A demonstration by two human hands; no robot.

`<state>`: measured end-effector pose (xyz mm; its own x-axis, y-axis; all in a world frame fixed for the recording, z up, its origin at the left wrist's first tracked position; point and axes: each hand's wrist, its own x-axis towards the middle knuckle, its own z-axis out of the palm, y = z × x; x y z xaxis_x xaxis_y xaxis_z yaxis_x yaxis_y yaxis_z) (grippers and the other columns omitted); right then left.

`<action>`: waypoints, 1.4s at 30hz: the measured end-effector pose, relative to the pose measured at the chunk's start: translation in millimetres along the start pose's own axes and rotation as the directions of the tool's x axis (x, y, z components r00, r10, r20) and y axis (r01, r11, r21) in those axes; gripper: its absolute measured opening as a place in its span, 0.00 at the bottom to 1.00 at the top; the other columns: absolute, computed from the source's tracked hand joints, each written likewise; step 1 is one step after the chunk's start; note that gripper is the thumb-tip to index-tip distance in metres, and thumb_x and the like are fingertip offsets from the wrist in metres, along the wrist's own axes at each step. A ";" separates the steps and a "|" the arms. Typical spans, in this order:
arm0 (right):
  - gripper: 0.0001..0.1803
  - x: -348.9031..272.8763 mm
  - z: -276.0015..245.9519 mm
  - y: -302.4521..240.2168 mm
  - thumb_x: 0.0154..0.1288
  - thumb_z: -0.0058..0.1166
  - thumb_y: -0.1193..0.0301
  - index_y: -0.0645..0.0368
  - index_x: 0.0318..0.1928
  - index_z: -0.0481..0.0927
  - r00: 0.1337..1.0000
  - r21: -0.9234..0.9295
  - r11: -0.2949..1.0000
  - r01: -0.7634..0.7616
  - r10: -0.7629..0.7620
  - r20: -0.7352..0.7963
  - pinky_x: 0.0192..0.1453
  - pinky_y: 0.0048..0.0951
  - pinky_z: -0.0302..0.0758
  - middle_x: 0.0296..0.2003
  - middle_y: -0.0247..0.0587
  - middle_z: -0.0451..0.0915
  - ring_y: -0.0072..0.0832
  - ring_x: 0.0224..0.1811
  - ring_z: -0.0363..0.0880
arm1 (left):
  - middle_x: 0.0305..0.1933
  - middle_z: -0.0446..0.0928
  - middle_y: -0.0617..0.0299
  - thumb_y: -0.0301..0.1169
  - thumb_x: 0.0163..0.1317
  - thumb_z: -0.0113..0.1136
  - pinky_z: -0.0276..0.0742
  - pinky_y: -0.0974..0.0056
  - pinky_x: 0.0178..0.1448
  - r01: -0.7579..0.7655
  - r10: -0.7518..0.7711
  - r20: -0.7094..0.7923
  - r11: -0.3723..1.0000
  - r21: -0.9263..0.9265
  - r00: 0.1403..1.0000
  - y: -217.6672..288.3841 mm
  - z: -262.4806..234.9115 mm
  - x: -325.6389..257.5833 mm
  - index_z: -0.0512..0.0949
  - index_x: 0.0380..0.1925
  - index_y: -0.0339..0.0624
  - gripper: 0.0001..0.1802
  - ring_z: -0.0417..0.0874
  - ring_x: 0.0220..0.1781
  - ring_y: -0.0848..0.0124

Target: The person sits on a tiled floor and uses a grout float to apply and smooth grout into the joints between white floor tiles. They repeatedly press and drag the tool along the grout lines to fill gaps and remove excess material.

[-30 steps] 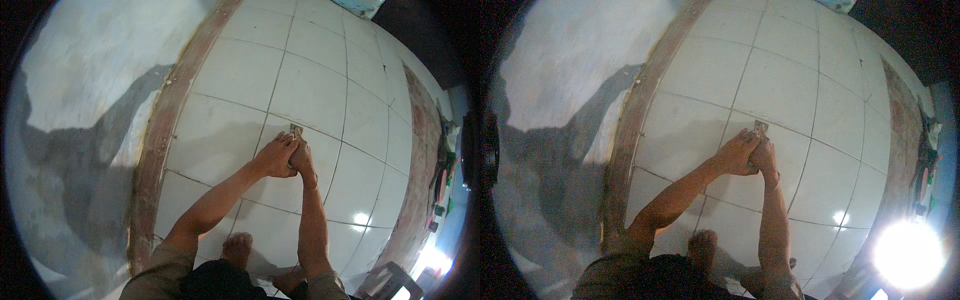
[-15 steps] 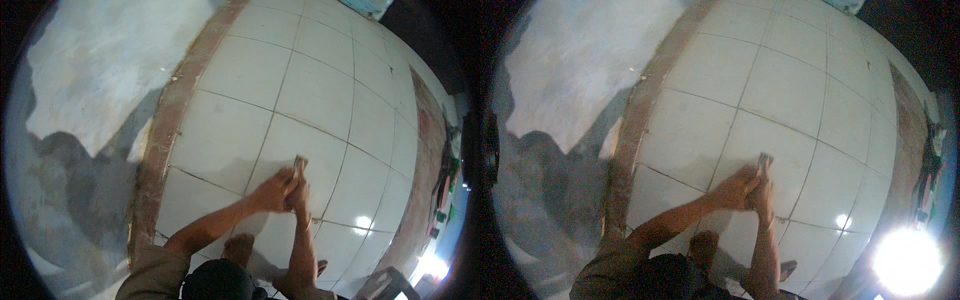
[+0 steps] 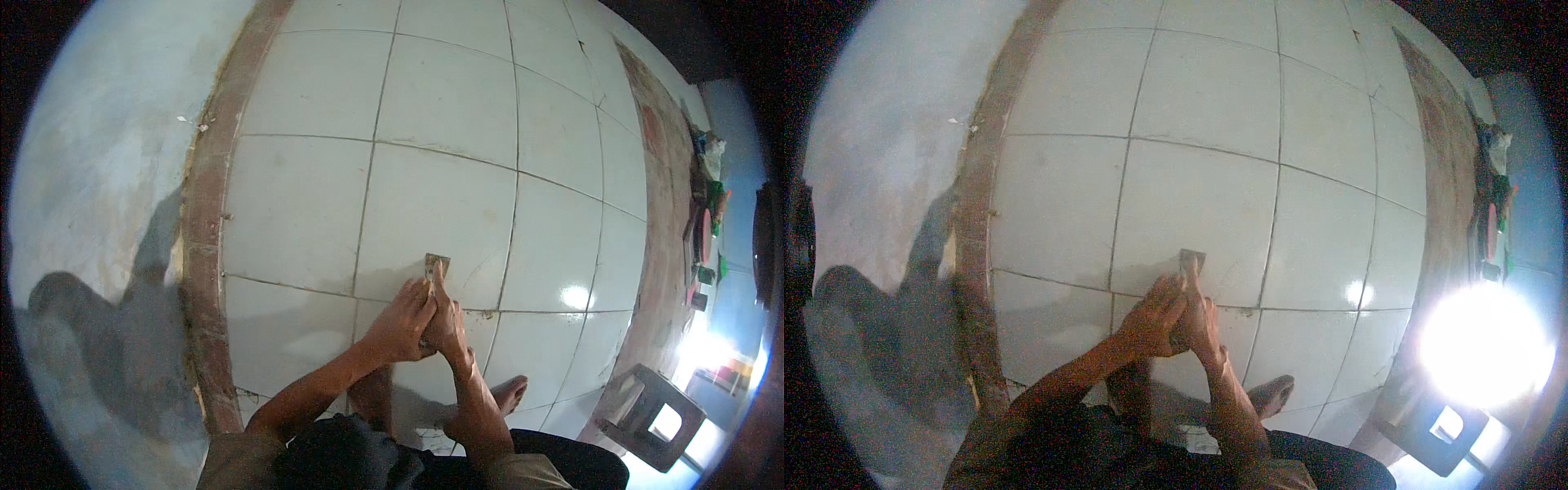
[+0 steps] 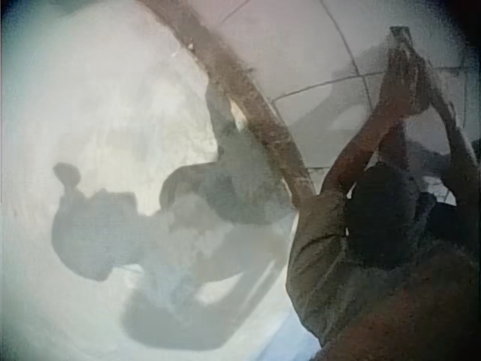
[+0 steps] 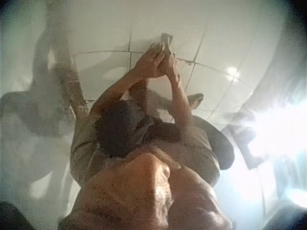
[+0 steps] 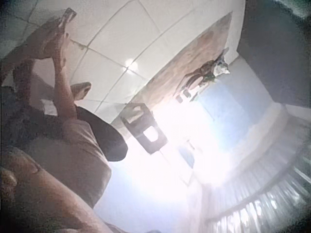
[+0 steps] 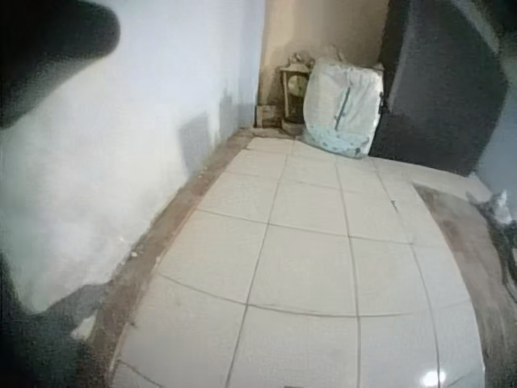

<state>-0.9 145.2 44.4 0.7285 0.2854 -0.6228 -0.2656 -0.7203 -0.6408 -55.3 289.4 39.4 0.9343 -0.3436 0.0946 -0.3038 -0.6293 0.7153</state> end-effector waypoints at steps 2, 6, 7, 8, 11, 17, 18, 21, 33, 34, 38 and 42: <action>0.50 24.9 -9.8 -6.4 0.64 0.61 0.67 0.58 0.81 0.49 0.990 -0.021 0.996 0.090 -0.091 -0.109 0.54 0.50 0.81 0.53 0.63 0.83 0.62 0.53 0.83 | 0.71 0.63 0.26 0.49 0.45 0.79 0.51 0.39 0.84 0.013 -0.013 0.011 0.999 0.040 1.000 -14.1 -4.4 23.1 0.62 0.67 0.25 0.57 0.62 0.76 0.33; 0.46 140.5 -69.7 -17.1 0.63 0.60 0.69 0.63 0.79 0.54 0.917 -0.214 0.922 0.324 -0.361 -0.168 0.53 0.50 0.81 0.53 0.66 0.82 0.59 0.53 0.84 | 0.68 0.68 0.31 0.47 0.43 0.80 0.60 0.40 0.80 0.045 -0.040 -0.083 0.997 0.060 0.996 -53.2 -30.7 129.1 0.66 0.63 0.29 0.52 0.67 0.72 0.35; 0.46 157.7 -84.3 -16.7 0.63 0.60 0.69 0.63 0.78 0.54 0.904 -0.242 0.904 0.354 -0.397 -0.160 0.54 0.50 0.81 0.53 0.66 0.82 0.59 0.53 0.84 | 0.67 0.69 0.33 0.47 0.43 0.80 0.63 0.40 0.79 0.056 -0.052 -0.074 0.997 0.048 0.996 -56.1 -36.2 153.9 0.68 0.61 0.31 0.50 0.68 0.71 0.35; 0.45 173.9 -98.8 -17.5 0.63 0.60 0.69 0.63 0.78 0.55 0.888 -0.265 0.884 0.386 -0.433 -0.151 0.54 0.50 0.80 0.53 0.67 0.81 0.59 0.53 0.83 | 0.66 0.70 0.33 0.46 0.43 0.79 0.64 0.40 0.78 0.035 -0.030 -0.079 0.998 0.052 0.996 -56.7 -40.3 167.7 0.68 0.60 0.31 0.48 0.69 0.70 0.35; 0.46 173.7 -99.9 -28.7 0.63 0.60 0.69 0.62 0.79 0.54 0.845 -0.290 0.851 0.438 -0.500 -0.191 0.54 0.49 0.80 0.53 0.67 0.82 0.60 0.54 0.83 | 0.64 0.71 0.33 0.45 0.43 0.79 0.63 0.39 0.78 0.008 -0.003 -0.109 0.999 0.047 0.994 -61.2 -42.9 170.3 0.68 0.58 0.30 0.46 0.69 0.70 0.36; 0.52 40.7 -20.4 -10.1 0.63 0.60 0.70 0.61 0.81 0.44 0.974 -0.164 0.965 0.203 -0.217 -0.070 0.49 0.49 0.81 0.46 0.66 0.84 0.60 0.49 0.85 | 0.69 0.65 0.27 0.50 0.49 0.76 0.52 0.39 0.84 0.039 -0.041 -0.137 0.999 -0.013 0.990 -20.0 5.3 34.0 0.64 0.65 0.26 0.52 0.65 0.75 0.35; 0.51 40.6 -14.9 -8.3 0.64 0.60 0.70 0.61 0.81 0.44 0.969 -0.173 0.961 0.218 -0.234 -0.078 0.49 0.49 0.82 0.45 0.65 0.85 0.60 0.48 0.86 | 0.70 0.64 0.27 0.51 0.49 0.76 0.50 0.38 0.84 0.051 -0.056 -0.139 0.998 -0.039 0.989 -13.8 5.5 25.6 0.64 0.66 0.26 0.53 0.64 0.75 0.35; 0.49 56.7 -18.4 -8.0 0.64 0.60 0.69 0.62 0.81 0.48 0.948 -0.185 0.943 0.277 -0.300 -0.109 0.49 0.49 0.82 0.45 0.63 0.85 0.60 0.48 0.85 | 0.71 0.63 0.26 0.54 0.53 0.75 0.52 0.36 0.82 -0.042 0.048 -0.234 0.999 0.031 0.971 -30.8 -1.9 39.4 0.61 0.70 0.27 0.56 0.64 0.74 0.30; 0.43 125.3 -38.4 -29.0 0.67 0.59 0.68 0.54 0.79 0.55 0.881 -0.317 0.850 0.422 -0.467 -0.080 0.57 0.57 0.79 0.56 0.60 0.82 0.58 0.57 0.82 | 0.73 0.63 0.33 0.49 0.54 0.75 0.45 0.38 0.85 0.169 -0.150 -0.182 0.981 0.092 0.972 -54.4 -14.5 74.8 0.59 0.69 0.25 0.53 0.58 0.80 0.41; 0.43 100.1 -24.1 -18.6 0.68 0.58 0.67 0.53 0.79 0.52 0.887 -0.242 0.880 0.409 -0.445 -0.120 0.54 0.56 0.79 0.52 0.60 0.83 0.58 0.53 0.83 | 0.72 0.64 0.33 0.48 0.55 0.75 0.46 0.38 0.85 0.164 -0.146 -0.203 0.984 0.073 0.968 -38.5 -10.9 47.0 0.61 0.68 0.25 0.51 0.59 0.80 0.41; 0.46 0.5 54.5 -6.2 0.71 0.55 0.67 0.50 0.82 0.42 0.954 -0.227 0.926 0.300 -0.292 0.068 0.41 0.53 0.80 0.38 0.59 0.84 0.57 0.39 0.85 | 0.77 0.57 0.31 0.46 0.58 0.71 0.44 0.38 0.84 0.324 -0.350 -0.195 0.933 -0.157 0.916 6.8 5.9 -67.8 0.60 0.69 0.26 0.48 0.53 0.82 0.37; 0.44 -29.3 125.4 31.5 0.72 0.53 0.65 0.51 0.81 0.44 0.905 -0.210 0.890 0.405 -0.358 0.231 0.35 0.51 0.79 0.31 0.57 0.85 0.54 0.33 0.86 | 0.79 0.55 0.34 0.47 0.58 0.70 0.52 0.37 0.81 0.573 -0.586 -0.091 0.808 -0.134 0.805 39.5 -14.1 -135.5 0.60 0.72 0.31 0.48 0.57 0.81 0.40</action>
<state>-109.8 193.4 -13.9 0.6083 0.6619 -0.4380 0.1914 -0.6579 -0.7283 -191.3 321.0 64.7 0.9473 0.1556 -0.2801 0.3150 -0.6126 0.7249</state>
